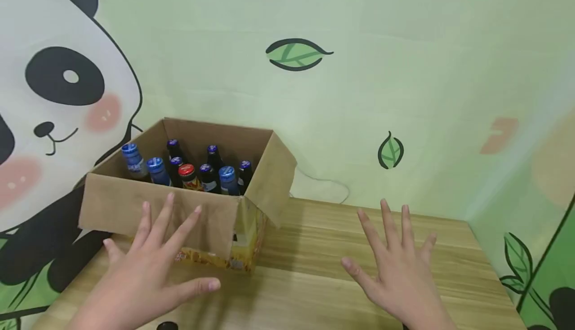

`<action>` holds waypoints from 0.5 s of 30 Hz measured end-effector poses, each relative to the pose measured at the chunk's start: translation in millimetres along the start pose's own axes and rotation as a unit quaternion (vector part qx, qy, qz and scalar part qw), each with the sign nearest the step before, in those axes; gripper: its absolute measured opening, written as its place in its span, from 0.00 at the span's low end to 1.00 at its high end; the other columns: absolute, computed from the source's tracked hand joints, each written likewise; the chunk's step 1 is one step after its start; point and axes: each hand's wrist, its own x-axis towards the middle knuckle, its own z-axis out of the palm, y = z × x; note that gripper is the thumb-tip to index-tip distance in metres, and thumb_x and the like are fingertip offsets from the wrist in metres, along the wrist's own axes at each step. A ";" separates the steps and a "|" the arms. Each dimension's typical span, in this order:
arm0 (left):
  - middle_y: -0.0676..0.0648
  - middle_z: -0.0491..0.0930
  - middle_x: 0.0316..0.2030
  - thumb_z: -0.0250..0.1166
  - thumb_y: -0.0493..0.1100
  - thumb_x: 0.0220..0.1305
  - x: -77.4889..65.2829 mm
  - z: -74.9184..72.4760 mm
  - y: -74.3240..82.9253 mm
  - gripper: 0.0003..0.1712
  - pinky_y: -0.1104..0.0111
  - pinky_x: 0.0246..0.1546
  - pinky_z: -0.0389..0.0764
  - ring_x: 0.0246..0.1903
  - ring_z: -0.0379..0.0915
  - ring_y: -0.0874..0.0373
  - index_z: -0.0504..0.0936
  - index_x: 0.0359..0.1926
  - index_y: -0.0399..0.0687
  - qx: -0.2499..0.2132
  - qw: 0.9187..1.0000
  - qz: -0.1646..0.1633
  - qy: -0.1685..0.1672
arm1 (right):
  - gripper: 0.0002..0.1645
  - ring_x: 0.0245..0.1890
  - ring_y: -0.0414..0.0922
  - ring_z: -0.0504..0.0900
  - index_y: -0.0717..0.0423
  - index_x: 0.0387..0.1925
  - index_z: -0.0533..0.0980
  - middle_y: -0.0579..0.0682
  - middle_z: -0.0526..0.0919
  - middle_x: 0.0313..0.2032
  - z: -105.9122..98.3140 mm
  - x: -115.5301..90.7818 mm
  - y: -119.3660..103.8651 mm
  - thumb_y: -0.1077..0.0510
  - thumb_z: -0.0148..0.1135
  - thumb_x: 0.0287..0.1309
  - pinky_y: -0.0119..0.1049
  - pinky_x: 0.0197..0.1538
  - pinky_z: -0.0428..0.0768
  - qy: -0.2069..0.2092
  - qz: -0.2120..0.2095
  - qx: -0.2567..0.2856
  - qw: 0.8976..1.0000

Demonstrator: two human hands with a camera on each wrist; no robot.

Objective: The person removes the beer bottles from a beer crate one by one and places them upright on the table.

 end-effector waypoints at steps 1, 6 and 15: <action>0.44 0.28 0.80 0.44 0.94 0.39 0.9 -1.3 -0.2 0.68 0.16 0.42 0.25 0.74 0.24 0.27 0.46 0.80 0.73 0.001 1.000 0.002 0.006 | 0.56 0.77 0.63 0.29 0.38 0.80 0.47 0.56 0.38 0.80 0.2 0.1 0.4 0.31 0.63 0.60 0.89 0.51 0.37 0.004 -0.001 0.005 1.000; 0.45 0.32 0.80 0.48 0.89 0.50 9.5 -7.7 -17.6 0.61 0.20 0.50 0.22 0.75 0.20 0.35 0.44 0.80 0.70 0.005 0.998 0.014 0.063 | 0.56 0.77 0.63 0.34 0.38 0.80 0.48 0.54 0.39 0.80 -2.9 1.4 2.0 0.36 0.67 0.59 0.85 0.55 0.49 0.018 -0.008 0.040 0.999; 0.35 0.47 0.77 0.55 0.68 0.69 50.3 -23.9 -130.9 0.47 0.29 0.63 0.51 0.74 0.44 0.31 0.60 0.75 0.40 -0.166 0.949 -0.123 0.237 | 0.46 0.72 0.60 0.60 0.44 0.76 0.61 0.48 0.55 0.77 -3.1 6.0 -3.0 0.46 0.70 0.61 0.62 0.66 0.65 0.024 -0.058 0.112 0.992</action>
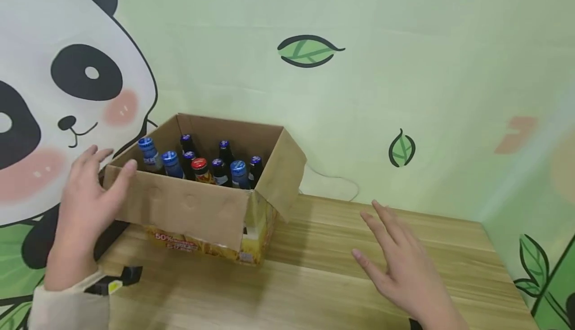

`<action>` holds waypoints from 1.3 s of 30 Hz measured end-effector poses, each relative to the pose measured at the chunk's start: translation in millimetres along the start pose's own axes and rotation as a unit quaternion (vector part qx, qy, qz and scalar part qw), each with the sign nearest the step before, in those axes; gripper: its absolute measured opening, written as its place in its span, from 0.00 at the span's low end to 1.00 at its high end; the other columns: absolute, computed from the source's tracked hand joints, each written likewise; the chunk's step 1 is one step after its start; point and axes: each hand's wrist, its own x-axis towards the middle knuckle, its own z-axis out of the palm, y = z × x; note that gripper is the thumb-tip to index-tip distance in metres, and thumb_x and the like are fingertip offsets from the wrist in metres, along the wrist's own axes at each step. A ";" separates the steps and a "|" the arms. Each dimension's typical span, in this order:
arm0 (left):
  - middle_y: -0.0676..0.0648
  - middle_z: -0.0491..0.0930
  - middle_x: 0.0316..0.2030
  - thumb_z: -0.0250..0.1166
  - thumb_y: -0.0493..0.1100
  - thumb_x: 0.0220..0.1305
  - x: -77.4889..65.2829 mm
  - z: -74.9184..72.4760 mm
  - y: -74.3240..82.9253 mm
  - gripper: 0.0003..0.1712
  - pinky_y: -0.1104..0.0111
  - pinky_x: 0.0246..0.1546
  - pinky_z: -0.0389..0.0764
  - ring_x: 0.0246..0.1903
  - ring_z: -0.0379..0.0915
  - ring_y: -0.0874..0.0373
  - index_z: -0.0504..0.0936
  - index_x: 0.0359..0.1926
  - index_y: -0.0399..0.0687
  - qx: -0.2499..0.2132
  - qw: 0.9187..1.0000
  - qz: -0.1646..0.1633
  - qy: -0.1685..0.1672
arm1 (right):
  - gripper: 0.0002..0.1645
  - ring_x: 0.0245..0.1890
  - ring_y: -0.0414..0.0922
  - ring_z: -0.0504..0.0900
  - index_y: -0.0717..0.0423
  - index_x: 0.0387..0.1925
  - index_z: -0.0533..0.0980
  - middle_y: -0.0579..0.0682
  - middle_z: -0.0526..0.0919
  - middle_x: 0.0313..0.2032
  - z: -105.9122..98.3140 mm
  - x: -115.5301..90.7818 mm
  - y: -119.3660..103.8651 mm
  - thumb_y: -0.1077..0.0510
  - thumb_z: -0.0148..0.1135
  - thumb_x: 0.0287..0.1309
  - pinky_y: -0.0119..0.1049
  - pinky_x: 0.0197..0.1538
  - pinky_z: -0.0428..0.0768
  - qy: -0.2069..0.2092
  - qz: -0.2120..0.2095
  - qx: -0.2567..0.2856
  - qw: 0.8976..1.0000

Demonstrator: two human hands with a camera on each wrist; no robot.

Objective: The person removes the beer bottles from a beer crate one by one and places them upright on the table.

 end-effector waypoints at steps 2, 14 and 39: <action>0.32 0.51 0.76 0.52 0.68 0.70 17.3 3.8 -19.4 0.48 0.33 0.65 0.56 0.72 0.49 0.31 0.57 0.76 0.40 -0.040 0.998 -0.045 -0.001 | 0.41 0.70 0.56 0.64 0.43 0.73 0.65 0.45 0.59 0.75 1.6 1.6 -0.9 0.47 0.70 0.61 0.56 0.65 0.68 -0.008 -0.008 0.017 1.000; 0.42 0.67 0.69 0.58 0.72 0.65 20.1 53.7 -42.5 0.44 0.40 0.62 0.66 0.63 0.64 0.44 0.59 0.75 0.59 -0.230 0.957 -0.175 0.029 | 0.31 0.66 0.52 0.72 0.50 0.66 0.74 0.50 0.73 0.68 19.9 38.9 -25.6 0.59 0.69 0.62 0.28 0.70 0.62 0.031 -0.163 0.139 0.976; 0.52 0.63 0.70 0.66 0.69 0.59 14.4 53.1 -39.5 0.43 0.41 0.68 0.59 0.65 0.58 0.51 0.60 0.72 0.75 -0.328 0.919 -0.215 0.031 | 0.17 0.23 0.39 0.68 0.47 0.31 0.76 0.41 0.72 0.22 64.4 229.7 -105.1 0.41 0.67 0.63 0.34 0.32 0.69 -0.230 -0.093 0.170 0.954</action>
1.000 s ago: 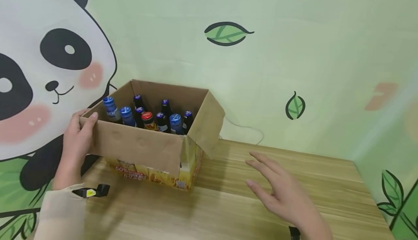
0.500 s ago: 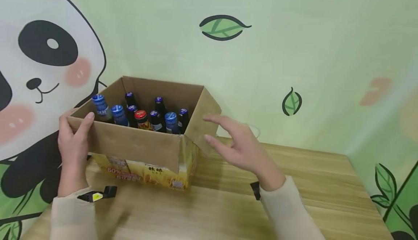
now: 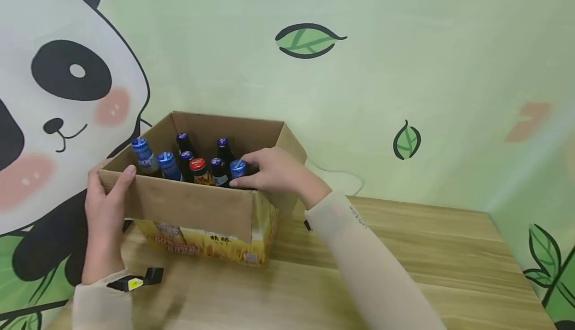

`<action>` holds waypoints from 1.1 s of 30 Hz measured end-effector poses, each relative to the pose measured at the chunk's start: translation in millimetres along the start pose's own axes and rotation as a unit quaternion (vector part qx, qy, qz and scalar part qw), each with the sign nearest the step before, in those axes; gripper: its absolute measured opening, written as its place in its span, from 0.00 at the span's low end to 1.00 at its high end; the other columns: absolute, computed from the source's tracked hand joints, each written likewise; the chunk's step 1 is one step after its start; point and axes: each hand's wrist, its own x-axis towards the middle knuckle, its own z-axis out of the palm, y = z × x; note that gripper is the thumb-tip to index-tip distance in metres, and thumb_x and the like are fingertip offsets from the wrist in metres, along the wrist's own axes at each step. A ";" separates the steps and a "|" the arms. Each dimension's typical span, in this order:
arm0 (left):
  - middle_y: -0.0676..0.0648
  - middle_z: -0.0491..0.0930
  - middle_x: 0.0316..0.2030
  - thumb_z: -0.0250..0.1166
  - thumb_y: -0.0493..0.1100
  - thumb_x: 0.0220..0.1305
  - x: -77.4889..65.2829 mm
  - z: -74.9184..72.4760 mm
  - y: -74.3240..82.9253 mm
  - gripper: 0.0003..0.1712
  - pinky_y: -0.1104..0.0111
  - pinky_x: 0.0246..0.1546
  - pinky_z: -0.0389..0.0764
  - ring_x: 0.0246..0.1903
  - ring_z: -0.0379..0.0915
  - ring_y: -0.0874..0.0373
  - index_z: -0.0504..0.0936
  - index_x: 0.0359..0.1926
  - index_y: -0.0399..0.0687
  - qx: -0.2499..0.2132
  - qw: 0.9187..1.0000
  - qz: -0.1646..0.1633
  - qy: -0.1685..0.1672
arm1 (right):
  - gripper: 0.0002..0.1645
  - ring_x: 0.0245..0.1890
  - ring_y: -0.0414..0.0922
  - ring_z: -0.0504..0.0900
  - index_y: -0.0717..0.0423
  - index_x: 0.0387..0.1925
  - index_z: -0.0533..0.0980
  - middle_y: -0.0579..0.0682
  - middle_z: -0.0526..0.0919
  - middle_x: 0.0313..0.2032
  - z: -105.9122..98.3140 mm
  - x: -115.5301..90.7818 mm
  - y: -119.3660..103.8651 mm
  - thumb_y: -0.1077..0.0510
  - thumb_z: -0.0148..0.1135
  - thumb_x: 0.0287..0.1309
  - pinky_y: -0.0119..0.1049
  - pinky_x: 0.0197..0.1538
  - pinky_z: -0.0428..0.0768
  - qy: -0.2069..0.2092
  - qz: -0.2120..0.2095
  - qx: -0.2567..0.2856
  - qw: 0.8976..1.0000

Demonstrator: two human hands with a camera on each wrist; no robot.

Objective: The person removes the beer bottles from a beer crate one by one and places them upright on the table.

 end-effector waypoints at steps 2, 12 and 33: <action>0.52 0.62 0.70 0.66 0.69 0.60 -2.4 -0.5 -0.7 0.43 0.40 0.67 0.58 0.66 0.58 0.50 0.59 0.73 0.75 -0.001 1.000 -0.006 -0.002 | 0.17 0.23 0.39 0.68 0.47 0.29 0.75 0.40 0.72 0.22 4.5 0.8 -0.5 0.41 0.67 0.62 0.33 0.31 0.68 0.010 -0.001 0.002 1.000; 0.47 0.60 0.72 0.63 0.69 0.63 -5.1 1.5 -5.9 0.44 0.34 0.63 0.60 0.66 0.58 0.43 0.55 0.75 0.73 0.026 0.999 -0.025 -0.009 | 0.18 0.24 0.40 0.67 0.45 0.26 0.75 0.41 0.71 0.19 25.1 -2.4 0.7 0.41 0.66 0.63 0.33 0.34 0.67 0.072 -0.002 -0.034 0.997; 0.48 0.59 0.71 0.61 0.65 0.67 -3.3 7.9 -11.5 0.41 0.39 0.66 0.59 0.64 0.58 0.46 0.55 0.75 0.70 -0.003 1.000 -0.004 0.013 | 0.10 0.39 0.39 0.85 0.57 0.46 0.82 0.45 0.88 0.38 18.0 -9.0 -13.6 0.57 0.67 0.65 0.36 0.43 0.83 0.208 -0.067 0.151 0.964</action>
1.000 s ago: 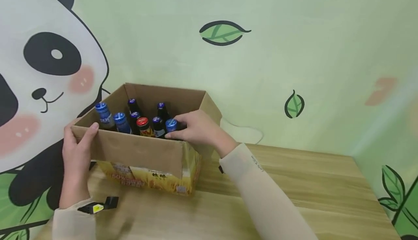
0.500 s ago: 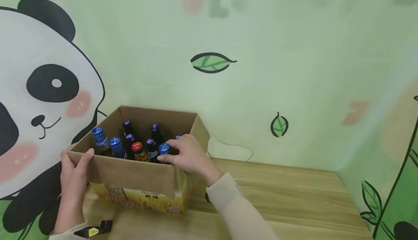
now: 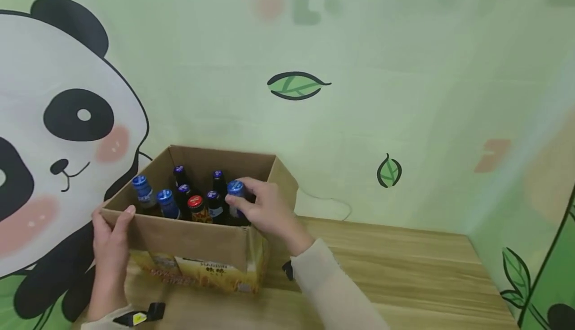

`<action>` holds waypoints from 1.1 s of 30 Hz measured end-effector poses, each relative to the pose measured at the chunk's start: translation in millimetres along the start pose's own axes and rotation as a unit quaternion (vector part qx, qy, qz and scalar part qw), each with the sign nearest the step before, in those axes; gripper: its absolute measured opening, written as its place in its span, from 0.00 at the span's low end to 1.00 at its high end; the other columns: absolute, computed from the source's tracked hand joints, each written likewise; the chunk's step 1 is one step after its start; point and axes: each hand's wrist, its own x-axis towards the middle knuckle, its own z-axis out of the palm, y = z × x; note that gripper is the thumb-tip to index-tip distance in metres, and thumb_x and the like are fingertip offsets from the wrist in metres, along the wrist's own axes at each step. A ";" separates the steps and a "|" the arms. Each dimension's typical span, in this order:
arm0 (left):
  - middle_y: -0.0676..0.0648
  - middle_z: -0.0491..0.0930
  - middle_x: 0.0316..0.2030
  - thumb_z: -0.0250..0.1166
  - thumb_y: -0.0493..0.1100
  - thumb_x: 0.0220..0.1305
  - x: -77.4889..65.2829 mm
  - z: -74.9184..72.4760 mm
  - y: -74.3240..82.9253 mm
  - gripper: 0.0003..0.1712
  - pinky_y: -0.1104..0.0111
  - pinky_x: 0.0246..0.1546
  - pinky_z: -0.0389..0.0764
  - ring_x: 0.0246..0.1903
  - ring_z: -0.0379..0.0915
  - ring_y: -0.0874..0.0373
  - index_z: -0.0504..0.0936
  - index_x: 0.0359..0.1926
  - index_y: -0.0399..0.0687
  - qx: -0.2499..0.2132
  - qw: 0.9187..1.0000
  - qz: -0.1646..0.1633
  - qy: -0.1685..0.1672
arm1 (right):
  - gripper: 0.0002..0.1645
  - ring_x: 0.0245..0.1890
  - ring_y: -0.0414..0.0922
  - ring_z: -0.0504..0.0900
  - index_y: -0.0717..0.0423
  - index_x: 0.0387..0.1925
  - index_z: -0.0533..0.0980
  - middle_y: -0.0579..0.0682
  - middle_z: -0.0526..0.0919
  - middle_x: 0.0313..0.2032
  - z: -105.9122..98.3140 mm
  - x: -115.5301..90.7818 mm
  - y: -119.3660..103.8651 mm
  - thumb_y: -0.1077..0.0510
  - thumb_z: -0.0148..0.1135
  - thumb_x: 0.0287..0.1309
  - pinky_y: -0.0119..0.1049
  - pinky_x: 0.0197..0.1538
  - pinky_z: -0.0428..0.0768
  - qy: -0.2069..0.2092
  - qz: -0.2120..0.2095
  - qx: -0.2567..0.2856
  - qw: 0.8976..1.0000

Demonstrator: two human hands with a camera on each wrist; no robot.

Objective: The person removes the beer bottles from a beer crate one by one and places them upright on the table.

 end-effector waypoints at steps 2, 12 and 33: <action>0.49 0.60 0.71 0.60 0.66 0.67 -0.9 -0.2 0.9 0.40 0.39 0.65 0.59 0.63 0.58 0.47 0.55 0.75 0.71 0.000 1.000 -0.001 -0.003 | 0.11 0.39 0.40 0.87 0.60 0.47 0.81 0.49 0.88 0.39 -6.2 3.8 -9.3 0.59 0.67 0.65 0.36 0.42 0.85 0.029 -0.013 0.026 0.999; 0.48 0.60 0.71 0.61 0.64 0.67 2.4 2.8 1.0 0.41 0.41 0.68 0.57 0.64 0.58 0.46 0.55 0.75 0.66 -0.013 1.000 0.004 -0.014 | 0.11 0.44 0.48 0.85 0.64 0.49 0.79 0.54 0.87 0.41 -51.5 32.4 -65.9 0.61 0.61 0.69 0.40 0.51 0.83 0.157 -0.037 0.129 0.978; 0.49 0.61 0.70 0.61 0.65 0.66 1.1 -7.6 1.1 0.39 0.40 0.66 0.56 0.64 0.58 0.47 0.57 0.73 0.74 -0.027 0.999 0.002 -0.035 | 0.12 0.32 0.54 0.85 0.75 0.39 0.80 0.61 0.86 0.31 -143.2 6.2 -134.4 0.65 0.66 0.63 0.40 0.42 0.86 0.209 -0.039 0.246 0.946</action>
